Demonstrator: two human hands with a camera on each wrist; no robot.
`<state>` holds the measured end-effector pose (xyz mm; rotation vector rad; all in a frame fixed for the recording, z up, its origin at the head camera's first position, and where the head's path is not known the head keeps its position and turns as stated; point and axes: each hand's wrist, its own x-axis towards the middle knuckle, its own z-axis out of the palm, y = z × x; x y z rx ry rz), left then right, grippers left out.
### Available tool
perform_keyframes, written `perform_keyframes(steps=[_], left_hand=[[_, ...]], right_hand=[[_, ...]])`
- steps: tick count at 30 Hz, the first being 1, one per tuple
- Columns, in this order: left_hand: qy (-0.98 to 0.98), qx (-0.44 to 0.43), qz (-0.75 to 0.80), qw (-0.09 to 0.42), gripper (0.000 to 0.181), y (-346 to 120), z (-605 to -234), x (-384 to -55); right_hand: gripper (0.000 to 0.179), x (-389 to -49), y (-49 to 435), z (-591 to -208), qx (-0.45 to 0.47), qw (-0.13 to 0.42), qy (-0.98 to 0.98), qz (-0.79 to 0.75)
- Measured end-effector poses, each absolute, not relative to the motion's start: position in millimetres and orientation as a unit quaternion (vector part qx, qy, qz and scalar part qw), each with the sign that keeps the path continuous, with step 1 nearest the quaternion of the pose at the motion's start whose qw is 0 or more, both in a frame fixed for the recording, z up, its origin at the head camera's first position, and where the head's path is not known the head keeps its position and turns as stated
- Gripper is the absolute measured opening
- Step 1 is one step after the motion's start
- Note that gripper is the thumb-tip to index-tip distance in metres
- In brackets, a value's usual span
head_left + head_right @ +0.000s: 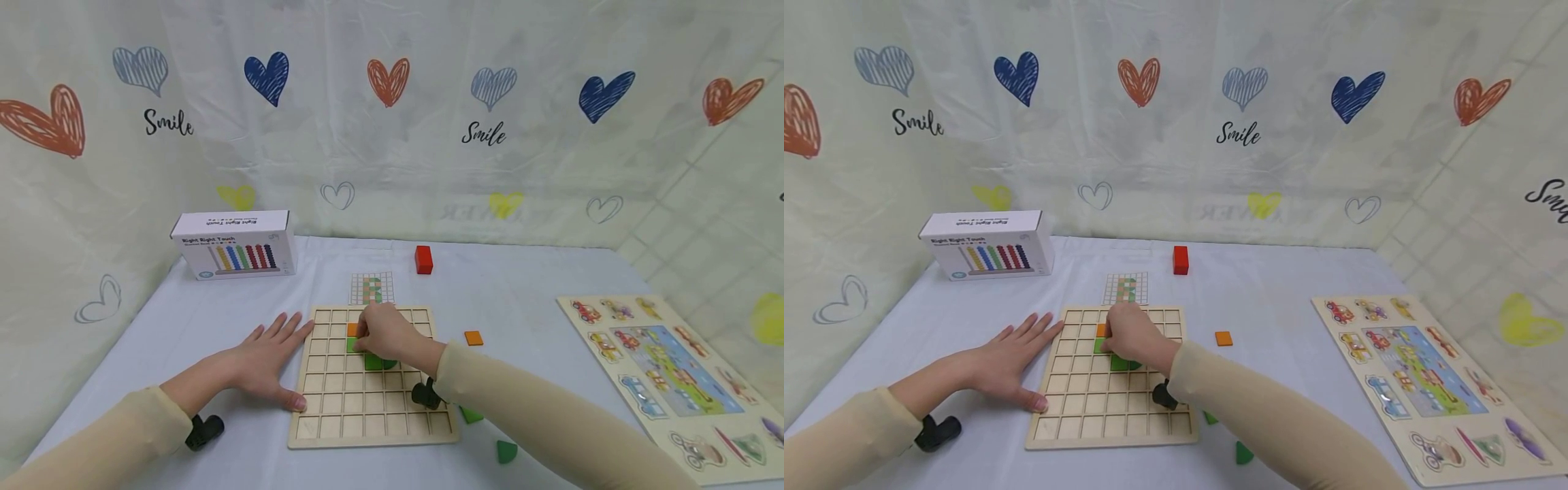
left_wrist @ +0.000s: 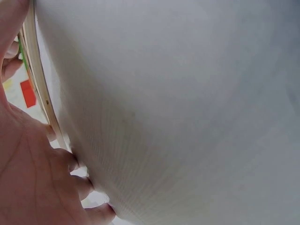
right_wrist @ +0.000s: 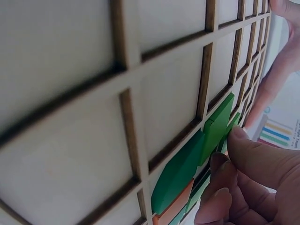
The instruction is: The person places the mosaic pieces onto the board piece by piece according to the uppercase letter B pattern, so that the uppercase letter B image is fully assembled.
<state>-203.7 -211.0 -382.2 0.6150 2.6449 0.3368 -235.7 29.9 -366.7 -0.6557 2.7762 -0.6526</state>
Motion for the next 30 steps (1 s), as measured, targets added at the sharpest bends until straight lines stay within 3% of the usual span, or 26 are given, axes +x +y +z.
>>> perform_keyframes(steps=[18,30], left_hand=[[0.947,0.218,0.120,0.202,0.133,-210.2,-381.3,-202.2],[0.947,0.219,0.121,0.201,0.133,-211.3,-383.0,-202.9]], right_hand=[[0.003,-234.0,46.0,-357.2,-0.213,0.126,0.931,-0.267],[0.006,-249.7,125.2,-352.1,-0.139,0.107,0.949,-0.264]])
